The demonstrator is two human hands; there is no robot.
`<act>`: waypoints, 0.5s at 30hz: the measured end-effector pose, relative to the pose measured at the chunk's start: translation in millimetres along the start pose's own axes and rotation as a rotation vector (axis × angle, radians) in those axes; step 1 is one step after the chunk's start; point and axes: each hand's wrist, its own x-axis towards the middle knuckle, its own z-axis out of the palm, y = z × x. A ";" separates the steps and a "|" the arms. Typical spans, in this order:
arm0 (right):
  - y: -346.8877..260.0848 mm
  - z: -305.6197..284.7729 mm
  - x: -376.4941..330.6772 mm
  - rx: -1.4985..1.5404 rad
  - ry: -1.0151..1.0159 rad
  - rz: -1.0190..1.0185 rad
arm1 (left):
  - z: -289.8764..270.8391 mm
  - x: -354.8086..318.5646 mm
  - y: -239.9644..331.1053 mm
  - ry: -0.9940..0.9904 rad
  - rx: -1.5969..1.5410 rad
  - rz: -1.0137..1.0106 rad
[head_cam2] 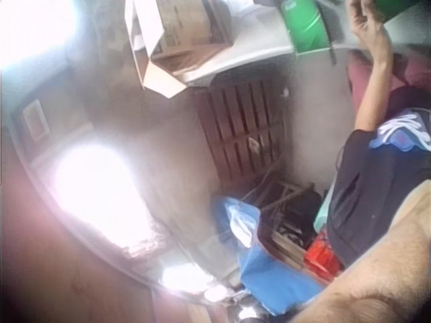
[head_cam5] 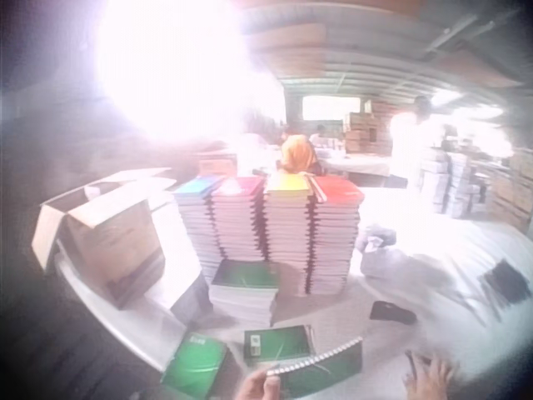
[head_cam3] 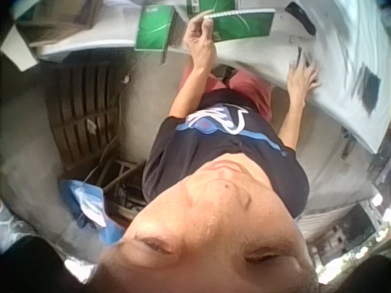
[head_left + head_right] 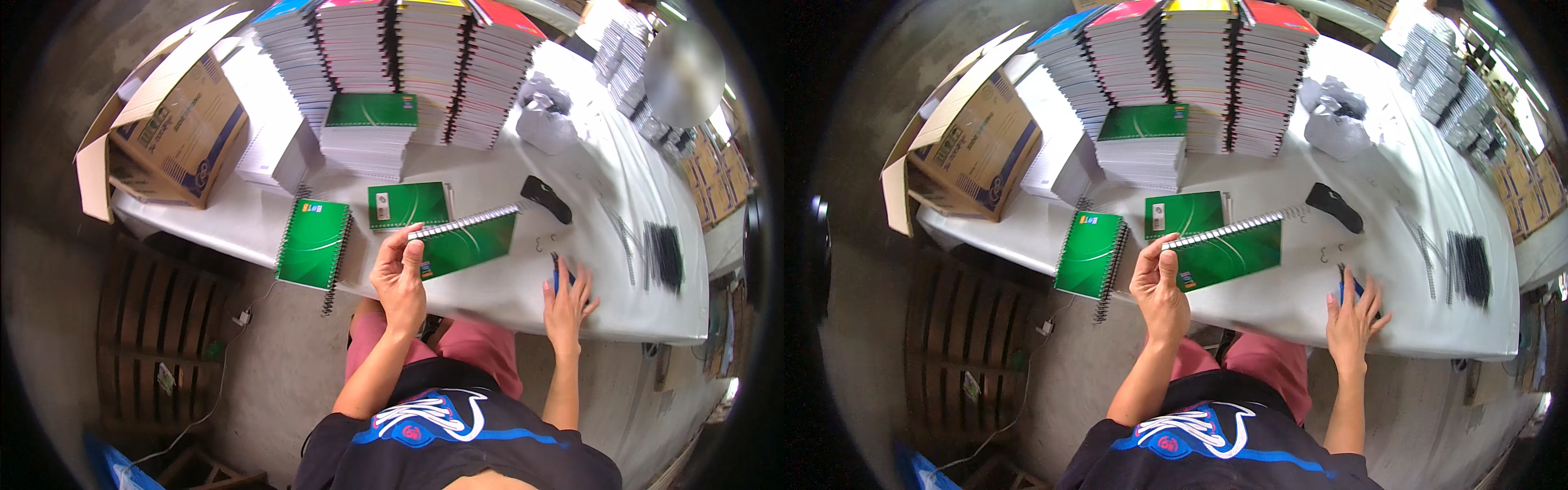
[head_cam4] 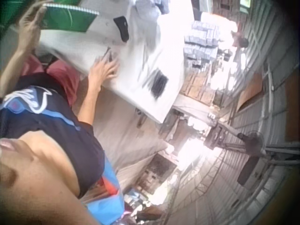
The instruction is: The person aligns a notebook cover with paper sheets, threads a spiral wire through the holes by hand, and uses a pair of pliers to bend the ends of the wire. They repeat the process with several notebooks, stacking them on the table when finished.
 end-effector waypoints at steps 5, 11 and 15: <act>-59.2 -41.7 32.1 1.590 -0.073 -0.235 | -1.2 -10.3 33.4 -0.068 -0.076 0.020; -162.9 -93.8 81.0 2.093 -0.341 -0.301 | -54.2 -5.9 102.3 -0.053 0.705 0.472; -247.5 -97.6 103.0 1.896 -0.521 -0.562 | -111.0 6.0 103.5 0.264 0.765 0.298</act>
